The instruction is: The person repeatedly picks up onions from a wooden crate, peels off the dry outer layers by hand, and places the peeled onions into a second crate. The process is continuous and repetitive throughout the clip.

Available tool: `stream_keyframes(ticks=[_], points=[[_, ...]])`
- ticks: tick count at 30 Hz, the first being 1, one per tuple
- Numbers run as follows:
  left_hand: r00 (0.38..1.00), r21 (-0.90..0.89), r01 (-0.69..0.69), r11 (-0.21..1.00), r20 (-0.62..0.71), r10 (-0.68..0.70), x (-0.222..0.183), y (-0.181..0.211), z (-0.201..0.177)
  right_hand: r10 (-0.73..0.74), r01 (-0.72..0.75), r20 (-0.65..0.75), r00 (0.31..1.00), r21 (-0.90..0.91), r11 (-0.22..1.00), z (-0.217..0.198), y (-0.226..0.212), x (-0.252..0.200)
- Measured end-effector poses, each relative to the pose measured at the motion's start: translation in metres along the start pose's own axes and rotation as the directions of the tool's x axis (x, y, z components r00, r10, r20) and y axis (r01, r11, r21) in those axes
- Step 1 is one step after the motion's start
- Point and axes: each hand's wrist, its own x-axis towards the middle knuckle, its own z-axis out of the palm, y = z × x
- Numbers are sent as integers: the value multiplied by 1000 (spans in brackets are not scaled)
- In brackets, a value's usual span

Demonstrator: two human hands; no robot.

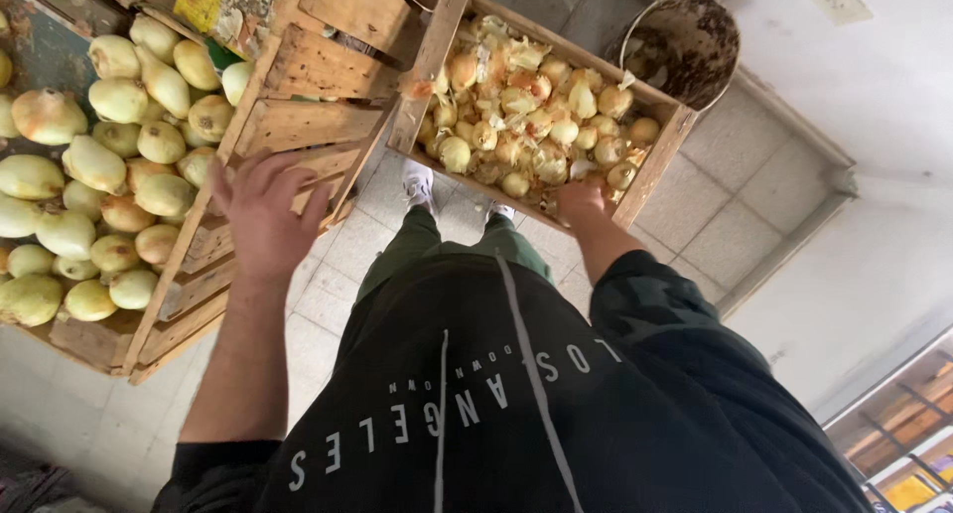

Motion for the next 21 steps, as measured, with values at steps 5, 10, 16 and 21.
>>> stream_keyframes(ticks=[5,10,16,21], points=[[993,-135,-118,984,-32,115,19,48,7,-21,43,-89,996,252,967,13,23,5],[979,-211,-203,956,-44,198,37,68,28,-72,64,72,995,103,993,-54,-6,-58],[959,-282,-275,919,-19,281,63,100,37,-244,244,-17,970,161,956,-132,12,-138],[955,-496,-209,843,82,284,66,136,90,-100,145,-106,989,796,587,-242,-1,-271]])
